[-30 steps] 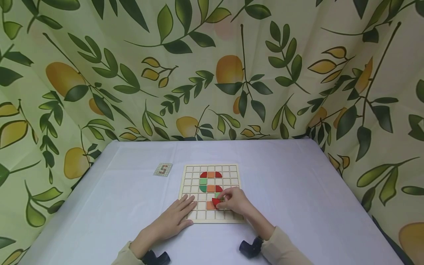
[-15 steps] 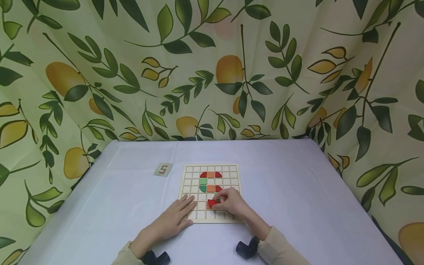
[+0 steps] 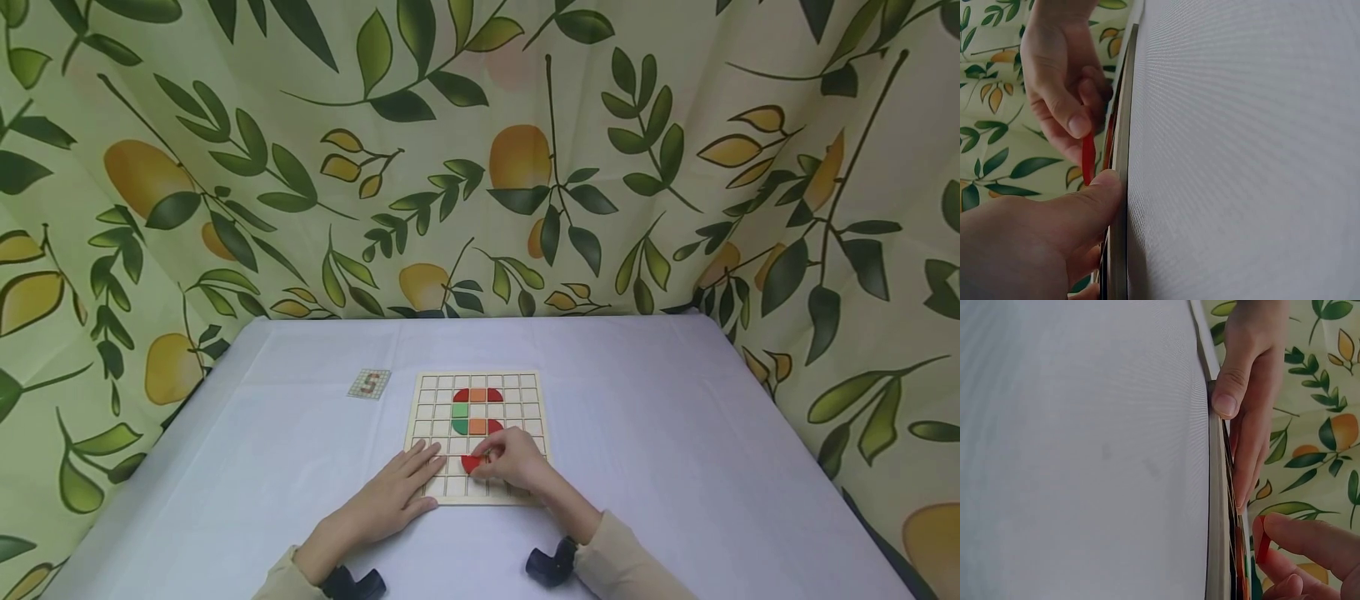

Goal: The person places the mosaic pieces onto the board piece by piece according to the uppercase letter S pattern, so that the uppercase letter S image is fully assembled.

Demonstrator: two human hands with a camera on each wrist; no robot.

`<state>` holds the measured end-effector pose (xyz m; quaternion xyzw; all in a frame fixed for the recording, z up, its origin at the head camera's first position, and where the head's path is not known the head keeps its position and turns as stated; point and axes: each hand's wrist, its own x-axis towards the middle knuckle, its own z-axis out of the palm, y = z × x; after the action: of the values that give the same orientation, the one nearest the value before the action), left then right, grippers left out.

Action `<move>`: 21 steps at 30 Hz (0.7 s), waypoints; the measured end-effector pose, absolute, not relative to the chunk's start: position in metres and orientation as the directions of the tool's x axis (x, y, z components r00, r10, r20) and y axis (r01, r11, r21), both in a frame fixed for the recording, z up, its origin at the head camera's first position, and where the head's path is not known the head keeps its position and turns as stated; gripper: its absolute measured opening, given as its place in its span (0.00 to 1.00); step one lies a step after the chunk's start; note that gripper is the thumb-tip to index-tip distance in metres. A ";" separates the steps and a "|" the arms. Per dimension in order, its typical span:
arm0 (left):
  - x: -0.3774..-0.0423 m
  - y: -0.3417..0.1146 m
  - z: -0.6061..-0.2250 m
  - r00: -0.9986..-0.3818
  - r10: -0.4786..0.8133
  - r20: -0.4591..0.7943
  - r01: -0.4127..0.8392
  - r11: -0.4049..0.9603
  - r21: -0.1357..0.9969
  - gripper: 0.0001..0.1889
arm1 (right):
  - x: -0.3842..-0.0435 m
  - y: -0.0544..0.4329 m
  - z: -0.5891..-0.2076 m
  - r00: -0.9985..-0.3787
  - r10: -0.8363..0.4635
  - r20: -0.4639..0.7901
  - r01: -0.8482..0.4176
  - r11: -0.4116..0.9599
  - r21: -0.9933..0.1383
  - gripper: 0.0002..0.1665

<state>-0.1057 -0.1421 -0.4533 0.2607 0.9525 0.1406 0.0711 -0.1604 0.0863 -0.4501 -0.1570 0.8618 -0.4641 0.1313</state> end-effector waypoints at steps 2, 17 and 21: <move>-0.106 -0.142 -0.453 -0.854 0.517 -0.062 0.477 0.825 0.302 0.30 | -0.160 0.084 -0.450 -0.917 -0.391 -0.074 -0.158 0.528 -0.835 0.12; -0.106 -0.142 -0.454 -0.859 0.508 -0.069 0.466 0.830 0.308 0.31 | -0.158 0.069 -0.451 -0.931 -0.359 -0.069 -0.159 0.566 -0.809 0.11; -0.106 -0.142 -0.454 -0.857 0.510 -0.072 0.468 0.830 0.302 0.31 | -0.158 0.065 -0.449 -0.937 -0.341 -0.075 -0.146 0.577 -0.804 0.11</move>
<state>-0.1061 -0.1416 -0.4539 0.2563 0.9537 0.1381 0.0750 -0.1577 0.0650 -0.4495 -0.1383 0.8809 -0.4387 0.1113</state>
